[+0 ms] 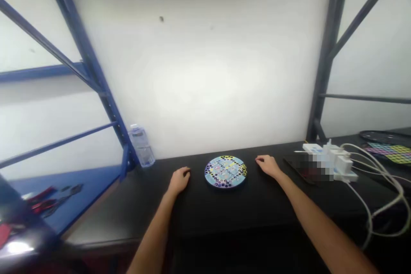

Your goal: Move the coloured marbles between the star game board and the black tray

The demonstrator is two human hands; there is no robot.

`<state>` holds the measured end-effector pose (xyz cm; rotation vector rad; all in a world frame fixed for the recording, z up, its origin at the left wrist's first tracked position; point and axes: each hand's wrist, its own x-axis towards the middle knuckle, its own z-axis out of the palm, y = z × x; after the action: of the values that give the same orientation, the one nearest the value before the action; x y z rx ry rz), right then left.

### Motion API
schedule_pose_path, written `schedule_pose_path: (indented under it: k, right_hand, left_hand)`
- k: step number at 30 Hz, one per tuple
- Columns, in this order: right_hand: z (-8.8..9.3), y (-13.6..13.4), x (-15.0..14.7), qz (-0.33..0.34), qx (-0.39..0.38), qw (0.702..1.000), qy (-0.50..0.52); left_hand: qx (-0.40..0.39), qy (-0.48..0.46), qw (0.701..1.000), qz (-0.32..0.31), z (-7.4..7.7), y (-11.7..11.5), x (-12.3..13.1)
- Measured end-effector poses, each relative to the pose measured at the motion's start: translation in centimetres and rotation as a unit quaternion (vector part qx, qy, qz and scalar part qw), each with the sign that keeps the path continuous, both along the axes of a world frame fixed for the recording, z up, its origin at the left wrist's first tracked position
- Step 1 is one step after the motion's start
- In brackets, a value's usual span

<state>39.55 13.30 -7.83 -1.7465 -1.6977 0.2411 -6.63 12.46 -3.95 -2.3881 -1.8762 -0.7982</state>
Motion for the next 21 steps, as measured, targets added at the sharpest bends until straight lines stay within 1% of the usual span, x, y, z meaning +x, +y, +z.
schedule_pose_path:
  k: [3,12,21]
  right_hand:
    - [-0.15,0.13,0.05,0.003,0.000,1.000,-0.001]
    - [-0.61,0.49,0.28,0.002,0.001,1.000,0.007]
    - [-0.12,0.09,0.06,0.012,0.018,1.000,0.012]
  left_hand:
    - [-0.002,0.000,1.000,0.007,-0.11,0.04,-0.03]
    - [0.002,0.006,1.000,0.000,-0.31,0.18,-0.07]
    - [0.004,0.004,1.000,-0.006,-0.41,0.35,-0.28]
